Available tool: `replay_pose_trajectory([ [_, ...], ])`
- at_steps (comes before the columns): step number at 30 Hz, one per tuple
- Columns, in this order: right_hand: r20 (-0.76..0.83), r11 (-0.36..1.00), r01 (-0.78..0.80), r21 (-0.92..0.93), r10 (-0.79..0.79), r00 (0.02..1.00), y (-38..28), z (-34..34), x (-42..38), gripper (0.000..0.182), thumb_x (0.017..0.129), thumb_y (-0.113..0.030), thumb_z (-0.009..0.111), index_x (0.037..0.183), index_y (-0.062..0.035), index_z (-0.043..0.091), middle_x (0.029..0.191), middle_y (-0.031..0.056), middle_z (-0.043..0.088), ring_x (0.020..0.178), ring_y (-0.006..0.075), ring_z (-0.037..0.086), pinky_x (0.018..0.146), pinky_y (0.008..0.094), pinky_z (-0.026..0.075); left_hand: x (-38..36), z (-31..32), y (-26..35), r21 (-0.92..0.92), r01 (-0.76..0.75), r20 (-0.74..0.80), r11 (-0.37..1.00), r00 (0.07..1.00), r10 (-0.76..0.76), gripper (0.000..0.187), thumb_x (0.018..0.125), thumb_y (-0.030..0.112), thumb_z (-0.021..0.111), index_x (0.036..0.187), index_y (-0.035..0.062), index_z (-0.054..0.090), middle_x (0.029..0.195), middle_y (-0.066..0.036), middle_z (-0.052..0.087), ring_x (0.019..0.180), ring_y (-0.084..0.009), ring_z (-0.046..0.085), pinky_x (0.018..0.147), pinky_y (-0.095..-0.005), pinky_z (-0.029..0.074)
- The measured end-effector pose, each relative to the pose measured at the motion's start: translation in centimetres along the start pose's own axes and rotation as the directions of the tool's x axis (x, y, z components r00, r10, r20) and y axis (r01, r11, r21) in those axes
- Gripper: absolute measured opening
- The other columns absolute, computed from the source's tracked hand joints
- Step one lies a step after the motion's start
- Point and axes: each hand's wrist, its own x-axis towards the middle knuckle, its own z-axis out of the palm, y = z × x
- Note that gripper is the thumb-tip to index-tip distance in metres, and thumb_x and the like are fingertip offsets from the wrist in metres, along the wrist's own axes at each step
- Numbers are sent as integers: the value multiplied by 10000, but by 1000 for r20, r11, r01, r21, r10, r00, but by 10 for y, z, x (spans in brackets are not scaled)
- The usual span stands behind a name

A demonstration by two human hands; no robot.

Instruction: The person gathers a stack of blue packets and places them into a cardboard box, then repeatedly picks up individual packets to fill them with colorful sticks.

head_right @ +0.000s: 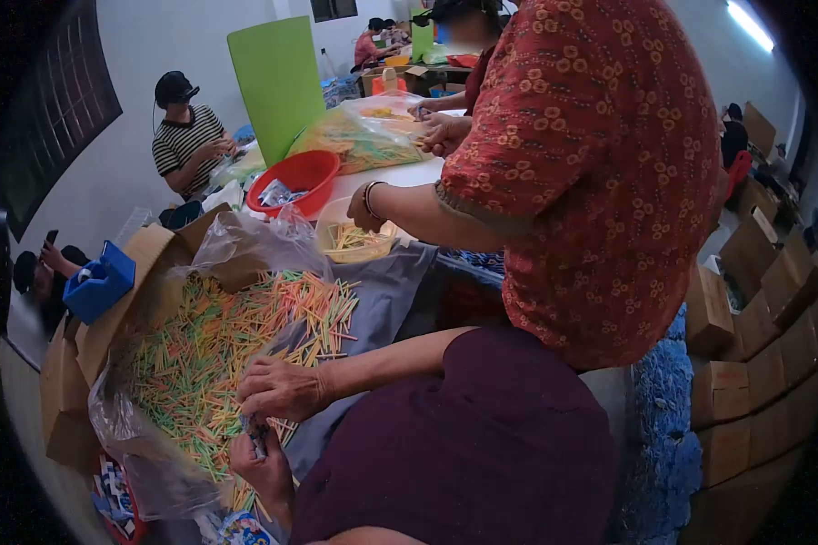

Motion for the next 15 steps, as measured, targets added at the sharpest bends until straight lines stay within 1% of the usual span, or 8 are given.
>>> replay_pose_trajectory([
  [3, -10, 1000, -7, -10, 7, 1000, 3, 7, -6, 180, 870, -74, 674, 1042, -71, 618, 1099, 89, 618, 997, 283, 603, 885, 456, 448, 0, 7, -6, -51, -9, 33, 999, 999, 11, 124, 810, 27, 727, 828, -14, 612, 755, -150, 572, 741, -345, 556, 668, -444, 426],
  [4, -15, 999, -17, -30, 17, 1000, 3, 7, -9, 180, 870, -74, 674, 1042, -71, 618, 1099, 89, 618, 997, 283, 603, 885, 456, 448, -1, 11, -11, -85, 23, 51, 996, 999, -18, 130, 813, 39, 730, 822, -13, 612, 749, -150, 568, 730, -343, 553, 658, -446, 420],
  [5, 5, 999, -32, 1, 32, 999, 2, 7, -13, 179, 878, -68, 667, 1050, -68, 617, 1101, 90, 618, 997, 280, 605, 872, 455, 448, -2, 15, -15, -117, 53, 70, 992, 997, -45, 138, 816, 52, 734, 816, -12, 612, 742, -151, 565, 720, -341, 549, 648, -448, 415],
  [6, 23, 999, -45, 31, 45, 999, 1, 7, -17, 179, 886, -62, 659, 1059, -64, 616, 1103, 92, 618, 997, 277, 606, 859, 453, 447, -1, 19, -17, -127, 34, 79, 991, 997, -24, 138, 816, 52, 734, 816, -12, 612, 742, -151, 565, 720, -341, 549, 648, -448, 415],
  [9, -41, 997, -62, -51, 60, 997, -1, 3, -24, 222, 885, -82, 654, 1102, -93, 609, 1075, 79, 611, 1008, 262, 601, 834, 438, 422, 6, 22, -11, -163, 38, 73, 986, 997, -26, 152, 814, 60, 736, 783, -10, 605, 714, -150, 554, 695, -340, 542, 625, -452, 401],
  [10, -44, 996, -54, -68, 51, 998, 0, 1, -30, 222, 885, -82, 654, 1102, -93, 609, 1075, 79, 611, 1008, 262, 601, 834, 438, 422, 6, 25, -12, -137, 38, 83, 990, 996, -27, 160, 814, 61, 735, 766, -7, 598, 698, -147, 549, 686, -341, 538, 616, -454, 395],
  [13, -26, 991, -83, -109, 80, 996, -1, -12, -39, 175, 898, -80, 659, 1064, -65, 605, 1068, 86, 614, 990, 264, 606, 818, 438, 425, 10, 29, -10, -112, 8, 97, 994, 995, 3, 175, 812, 61, 736, 741, -1, 589, 678, -139, 546, 673, -340, 530, 604, -450, 390],
  [15, 83, 988, -150, -42, 153, 985, -2, -16, -40, 132, 911, -144, 657, 1012, -61, 639, 1049, 78, 619, 979, 246, 612, 818, 434, 433, 10, 31, -11, -105, -13, 93, 994, 995, 23, 180, 809, 60, 738, 733, 3, 585, 674, -134, 548, 669, -339, 525, 600, -446, 390],
])
